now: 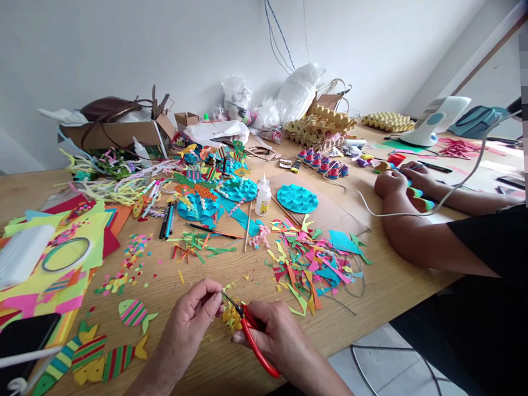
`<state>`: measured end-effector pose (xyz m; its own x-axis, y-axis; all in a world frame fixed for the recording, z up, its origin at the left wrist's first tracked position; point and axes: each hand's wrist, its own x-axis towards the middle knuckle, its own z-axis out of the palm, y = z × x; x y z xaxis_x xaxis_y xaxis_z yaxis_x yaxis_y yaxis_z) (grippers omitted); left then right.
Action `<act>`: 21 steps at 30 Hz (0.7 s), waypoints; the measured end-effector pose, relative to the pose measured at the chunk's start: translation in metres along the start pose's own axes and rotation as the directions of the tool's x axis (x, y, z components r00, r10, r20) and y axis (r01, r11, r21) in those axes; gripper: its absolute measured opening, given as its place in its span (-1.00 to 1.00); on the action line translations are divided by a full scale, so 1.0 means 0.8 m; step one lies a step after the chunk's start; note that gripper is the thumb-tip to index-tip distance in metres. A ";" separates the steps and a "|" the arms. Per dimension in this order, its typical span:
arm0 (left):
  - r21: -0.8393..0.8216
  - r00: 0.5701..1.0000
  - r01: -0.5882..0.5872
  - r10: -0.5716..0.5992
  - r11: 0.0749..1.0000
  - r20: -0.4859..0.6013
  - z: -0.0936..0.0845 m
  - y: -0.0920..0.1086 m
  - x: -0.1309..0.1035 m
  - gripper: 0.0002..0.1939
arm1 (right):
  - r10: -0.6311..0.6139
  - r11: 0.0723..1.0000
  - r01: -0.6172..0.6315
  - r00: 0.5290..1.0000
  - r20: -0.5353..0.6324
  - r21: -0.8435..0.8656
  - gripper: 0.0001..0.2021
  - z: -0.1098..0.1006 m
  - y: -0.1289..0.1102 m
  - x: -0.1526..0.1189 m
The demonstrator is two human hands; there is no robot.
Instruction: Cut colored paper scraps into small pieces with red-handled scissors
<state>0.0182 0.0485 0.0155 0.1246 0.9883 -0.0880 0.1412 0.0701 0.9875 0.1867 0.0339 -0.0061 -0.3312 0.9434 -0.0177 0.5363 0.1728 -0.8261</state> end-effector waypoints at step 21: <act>0.115 0.985 -0.030 0.010 0.993 0.173 -0.005 0.006 0.005 -0.84 | 0.018 1.000 -0.018 1.000 0.025 -0.018 -0.55 0.001 0.002 -0.001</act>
<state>0.0154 0.0533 0.0204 0.2944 0.9505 -0.0998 0.2496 0.0244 0.9681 0.1870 0.0329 -0.0080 -0.3410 0.9389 -0.0469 0.5557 0.1611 -0.8156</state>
